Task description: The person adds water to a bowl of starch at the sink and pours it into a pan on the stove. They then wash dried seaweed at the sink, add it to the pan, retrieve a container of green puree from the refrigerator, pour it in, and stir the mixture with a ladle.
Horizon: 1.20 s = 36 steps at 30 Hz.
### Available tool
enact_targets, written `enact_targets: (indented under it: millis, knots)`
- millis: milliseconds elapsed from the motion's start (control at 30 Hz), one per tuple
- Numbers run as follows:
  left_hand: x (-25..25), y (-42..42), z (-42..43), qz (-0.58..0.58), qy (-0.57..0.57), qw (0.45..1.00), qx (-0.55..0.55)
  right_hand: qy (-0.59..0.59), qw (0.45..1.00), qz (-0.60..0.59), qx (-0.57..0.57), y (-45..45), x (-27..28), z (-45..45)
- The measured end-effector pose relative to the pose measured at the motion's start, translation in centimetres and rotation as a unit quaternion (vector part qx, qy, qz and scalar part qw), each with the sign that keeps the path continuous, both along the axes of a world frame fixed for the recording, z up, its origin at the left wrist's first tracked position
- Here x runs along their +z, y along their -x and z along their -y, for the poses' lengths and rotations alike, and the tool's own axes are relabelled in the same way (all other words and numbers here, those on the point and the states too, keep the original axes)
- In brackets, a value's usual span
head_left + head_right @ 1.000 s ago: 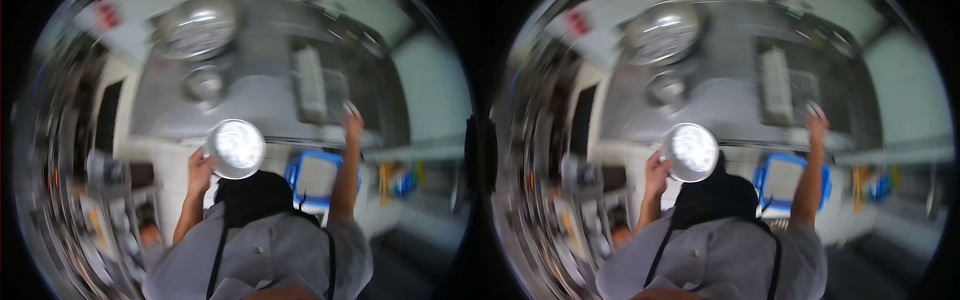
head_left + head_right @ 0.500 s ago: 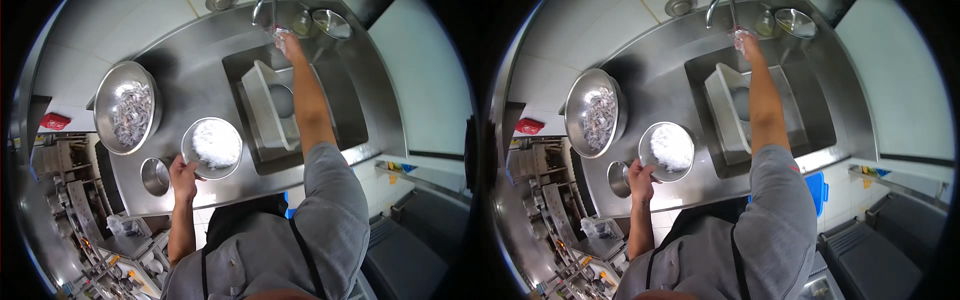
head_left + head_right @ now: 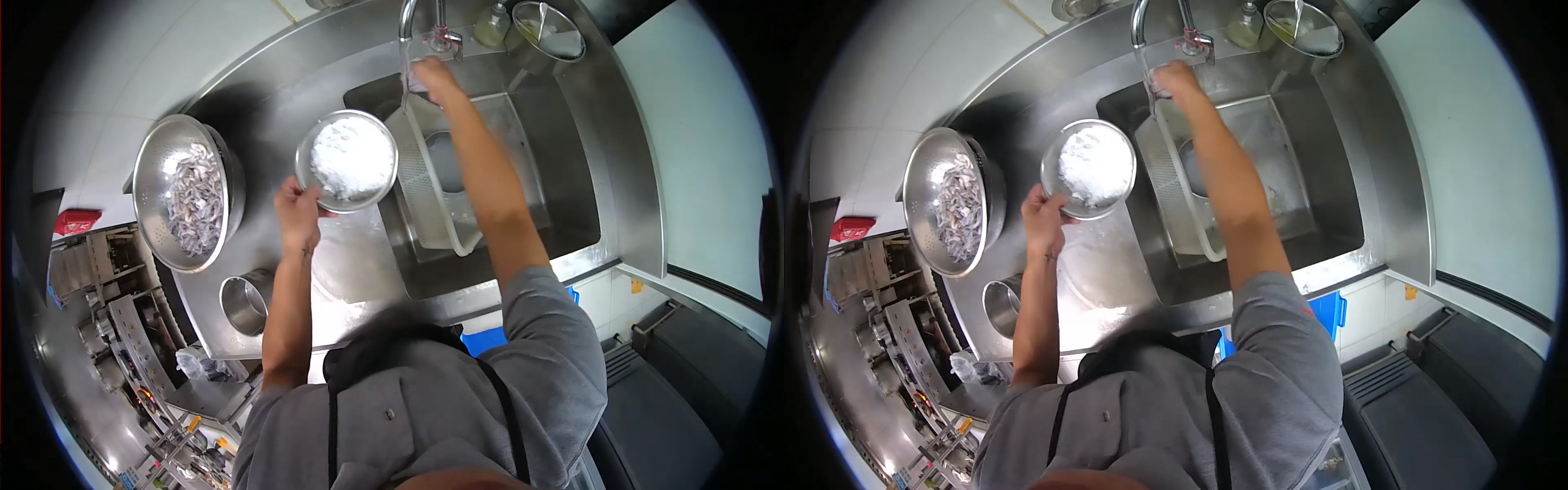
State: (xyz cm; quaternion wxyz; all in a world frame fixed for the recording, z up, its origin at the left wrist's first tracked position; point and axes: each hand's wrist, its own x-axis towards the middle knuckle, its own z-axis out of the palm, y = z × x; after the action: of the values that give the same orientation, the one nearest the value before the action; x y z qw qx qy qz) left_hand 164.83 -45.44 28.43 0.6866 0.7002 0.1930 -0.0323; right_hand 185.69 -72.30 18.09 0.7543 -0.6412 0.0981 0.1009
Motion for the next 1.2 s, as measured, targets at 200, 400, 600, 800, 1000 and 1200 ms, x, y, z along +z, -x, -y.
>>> enact_targets:
  millis: [200,400,600,800,1000,1200]
  knots:
    - [0.5,0.5,-2.5,-0.006,-0.006,1.0,0.006,-0.195,0.976,-0.089,-0.023,2.6,0.4,-4.8]
    - [-0.4,-3.2,-0.8,-0.049,-0.005,0.998,-0.048,0.128,0.989,-0.031,-0.068,3.8,6.9,-3.2]
    - [-2.5,-9.1,5.2,-0.061,0.034,0.993,-0.1,0.184,0.966,0.158,-0.091,6.4,7.5,3.7]
    - [-2.4,-10.9,8.5,-0.065,0.09,0.989,-0.095,0.225,0.963,0.076,-0.129,14.5,4.9,11.1]
    - [-1.8,-10.7,8.9,-0.077,0.086,0.989,-0.092,0.309,0.939,0.026,-0.148,17.9,2.7,12.6]
    - [-1.7,-10.7,8.7,-0.079,0.056,0.993,-0.067,0.188,0.97,-0.002,-0.155,19.2,3.0,11.6]
